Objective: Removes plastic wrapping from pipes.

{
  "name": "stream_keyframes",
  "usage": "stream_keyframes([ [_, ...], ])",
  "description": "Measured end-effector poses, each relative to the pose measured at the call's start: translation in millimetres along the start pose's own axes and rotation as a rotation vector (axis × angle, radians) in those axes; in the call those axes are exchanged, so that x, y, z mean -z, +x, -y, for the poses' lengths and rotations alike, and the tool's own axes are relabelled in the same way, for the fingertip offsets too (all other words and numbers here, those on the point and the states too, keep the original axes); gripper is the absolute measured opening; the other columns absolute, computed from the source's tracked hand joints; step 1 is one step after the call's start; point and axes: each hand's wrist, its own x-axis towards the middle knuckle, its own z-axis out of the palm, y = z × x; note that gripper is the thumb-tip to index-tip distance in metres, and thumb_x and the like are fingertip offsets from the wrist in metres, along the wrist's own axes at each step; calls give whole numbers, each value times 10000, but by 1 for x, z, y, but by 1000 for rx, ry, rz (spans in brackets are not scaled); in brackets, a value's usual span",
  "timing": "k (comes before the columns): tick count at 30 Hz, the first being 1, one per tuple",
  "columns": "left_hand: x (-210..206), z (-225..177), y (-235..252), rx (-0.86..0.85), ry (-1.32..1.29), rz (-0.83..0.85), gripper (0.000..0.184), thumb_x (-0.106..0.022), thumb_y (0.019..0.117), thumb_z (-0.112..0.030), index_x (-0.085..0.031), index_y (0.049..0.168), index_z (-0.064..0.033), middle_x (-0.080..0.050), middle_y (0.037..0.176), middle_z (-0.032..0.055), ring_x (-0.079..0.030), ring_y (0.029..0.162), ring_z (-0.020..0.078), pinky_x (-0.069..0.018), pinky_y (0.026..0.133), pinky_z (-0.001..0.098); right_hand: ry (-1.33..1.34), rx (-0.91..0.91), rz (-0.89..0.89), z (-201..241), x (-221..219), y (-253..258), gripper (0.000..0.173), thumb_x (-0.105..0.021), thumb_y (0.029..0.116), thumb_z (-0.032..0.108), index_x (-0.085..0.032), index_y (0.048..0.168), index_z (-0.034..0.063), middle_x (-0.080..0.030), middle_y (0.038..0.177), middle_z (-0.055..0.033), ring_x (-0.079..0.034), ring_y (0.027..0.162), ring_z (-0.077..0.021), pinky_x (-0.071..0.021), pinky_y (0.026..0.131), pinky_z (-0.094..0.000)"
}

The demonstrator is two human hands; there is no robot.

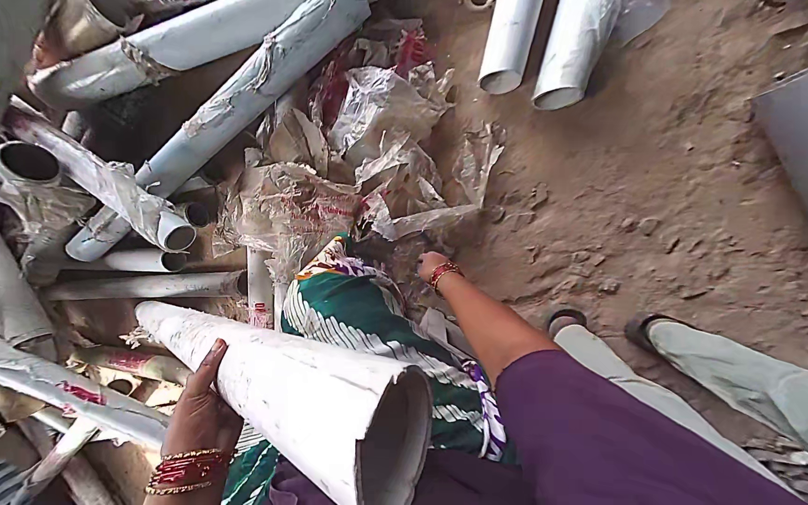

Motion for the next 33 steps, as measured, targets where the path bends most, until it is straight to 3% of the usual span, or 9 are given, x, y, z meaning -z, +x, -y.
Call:
stream_keyframes([
  [2,-4,-1,4,2,1,-25,191,-404,1111,-175,-564,1184,-101,-740,910,-11,-737,806,60,-636,693,250,-16,18,-38,8,5,19,532,-641,948,67,-546,1469,14,-380,1581,-298,-448,1391,-508,-393,1101,-661],
  [4,1,-4,6,23,8,-70,183,-422,1103,-180,-553,1207,-105,-730,929,11,-736,825,79,-636,716,269,-45,9,-44,19,0,32,548,-668,931,37,-537,1460,-22,-300,1587,-372,-384,1407,-578,-369,1089,-718],
  [9,-5,-6,7,59,12,-23,189,-404,1105,-186,-582,1163,-164,-742,922,-30,-734,841,53,-627,752,252,-108,-61,-4,9,8,62,557,-667,961,97,-503,1470,-56,-241,1597,-405,-289,1457,-596,-302,1088,-774],
  [16,0,-2,7,39,52,28,278,-326,1122,-204,-603,1137,-176,-750,919,-52,-731,855,22,-621,768,212,-228,-57,21,-1,4,79,564,-667,969,127,-490,1446,-115,-180,1628,-391,-220,1503,-566,-248,1139,-757],
  [18,-1,-2,7,65,60,21,244,-366,1116,-218,-604,1151,-176,-752,923,-40,-736,849,41,-628,755,233,-236,-54,-8,-1,7,71,542,-682,953,107,-514,1406,-138,-206,1618,-392,-241,1497,-561,-247,1148,-744],
  [21,1,-6,9,89,77,-42,271,-475,1084,-252,-463,1341,-166,-721,1015,-6,-730,905,84,-630,776,276,-219,-20,-22,8,5,68,506,-723,920,69,-544,1307,-203,-282,1560,-429,-273,1483,-562,-251,1133,-762],
  [25,2,-5,13,139,85,-44,381,-507,1069,-280,-410,1421,-173,-711,1043,23,-732,911,114,-633,766,305,-128,-38,-115,7,7,60,458,-710,910,41,-537,1203,-264,-430,1414,-472,-441,1354,-599,-385,1063,-725],
  [30,7,-3,13,179,56,-22,292,-517,1068,-326,-558,1304,-160,-738,993,40,-745,861,153,-640,709,337,14,83,-255,7,19,24,321,-608,1000,62,-623,1247,-143,-517,1342,-440,-481,1303,-604,-371,1067,-721],
  [33,11,4,12,154,24,-58,430,-567,1054,-315,-434,1432,-159,-709,1031,87,-738,873,185,-635,712,353,147,98,-282,-2,28,-9,310,-650,985,59,-633,1230,-130,-597,1257,-412,-543,1239,-588,-377,1052,-716],
])
